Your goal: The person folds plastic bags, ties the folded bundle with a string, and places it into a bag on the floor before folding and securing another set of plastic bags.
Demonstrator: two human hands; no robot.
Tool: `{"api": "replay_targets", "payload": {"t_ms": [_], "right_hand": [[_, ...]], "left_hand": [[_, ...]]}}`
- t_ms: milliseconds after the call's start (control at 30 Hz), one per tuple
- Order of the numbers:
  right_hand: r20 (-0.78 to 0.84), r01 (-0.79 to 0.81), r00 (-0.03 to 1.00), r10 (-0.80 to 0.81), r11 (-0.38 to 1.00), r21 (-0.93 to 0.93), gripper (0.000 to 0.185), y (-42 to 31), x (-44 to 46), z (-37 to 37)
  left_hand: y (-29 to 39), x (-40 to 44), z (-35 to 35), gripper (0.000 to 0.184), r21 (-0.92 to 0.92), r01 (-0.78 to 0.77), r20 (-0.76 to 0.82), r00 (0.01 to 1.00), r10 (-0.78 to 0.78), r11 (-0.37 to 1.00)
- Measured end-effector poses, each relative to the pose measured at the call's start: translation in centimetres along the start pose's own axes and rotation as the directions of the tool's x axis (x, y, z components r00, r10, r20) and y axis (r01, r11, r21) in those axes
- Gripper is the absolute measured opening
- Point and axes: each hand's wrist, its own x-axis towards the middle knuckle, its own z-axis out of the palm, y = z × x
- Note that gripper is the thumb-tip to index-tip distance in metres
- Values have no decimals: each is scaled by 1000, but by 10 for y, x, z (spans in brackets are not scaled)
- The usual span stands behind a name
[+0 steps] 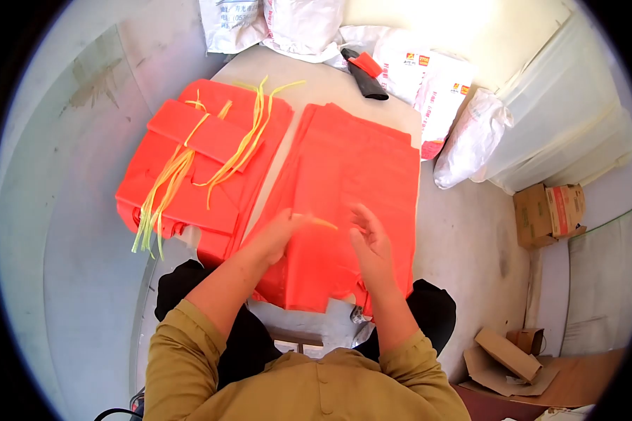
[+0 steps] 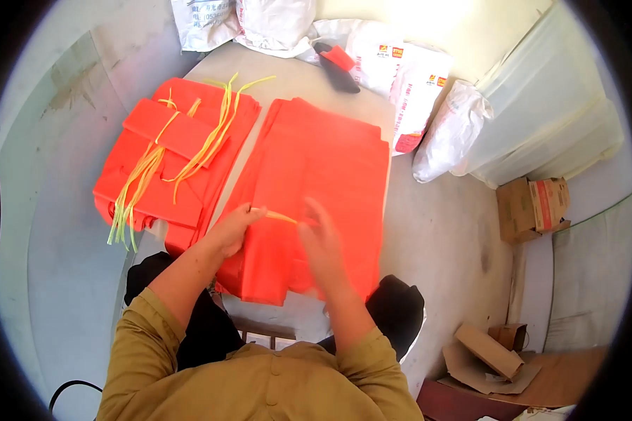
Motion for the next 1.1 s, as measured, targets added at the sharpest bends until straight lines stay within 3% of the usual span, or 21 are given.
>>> {"api": "replay_targets", "payload": {"t_ms": [33,100,200,300,400,433,500,533,633,667,733,800,833,1000,1100], "right_hand": [[-2,-50,999,50,994,-101,68,27,3,-2],[-19,-150,988,151,944,-295,68,87,2,-6],[-15,-131,990,137,969,211,70,82,-26,20],[-115,-324,910,400,854,408,72,72,-24,16],[140,-430,880,455,632,645,69,52,-25,6],[182,-448,877,445,620,644,66,62,-28,3],[268,-486,867,419,596,640,60,89,-33,-2],[251,-490,863,439,602,630,60,88,-37,-5],[227,-495,854,468,596,633,60,68,-54,-24],[238,-490,857,456,578,652,60,52,-57,-38],[202,-417,895,397,587,694,61,42,-63,-71],[97,-275,949,301,633,724,63,44,-72,-115],[34,-261,938,344,640,723,67,49,-80,-147],[-365,91,918,157,811,578,62,-1,-149,-250],[-462,138,875,142,843,520,65,26,-214,-303]], "left_hand": [[-8,7,-5,59,121,-52,-43,997,58,991],[-13,8,-6,57,78,-33,-92,995,40,996],[-16,10,-3,52,44,-43,-135,990,48,998],[-16,11,0,47,-21,-15,-73,997,14,1000],[-14,6,18,43,-54,10,-9,1000,-10,998],[-15,5,24,42,-57,16,3,1000,-16,998],[-30,18,20,40,264,-70,-10,997,75,962],[-37,24,18,40,416,-111,-3,992,124,903],[-47,33,17,43,556,-271,97,960,263,785],[-44,30,19,45,688,-249,78,959,272,682],[-22,12,33,47,889,-193,64,951,304,416],[-32,18,22,54,962,-266,207,851,483,57],[-38,21,17,57,951,-280,303,781,546,-128],[-47,17,28,75,929,-175,309,851,425,-325],[-51,21,25,79,920,-151,298,869,394,-362]]}}
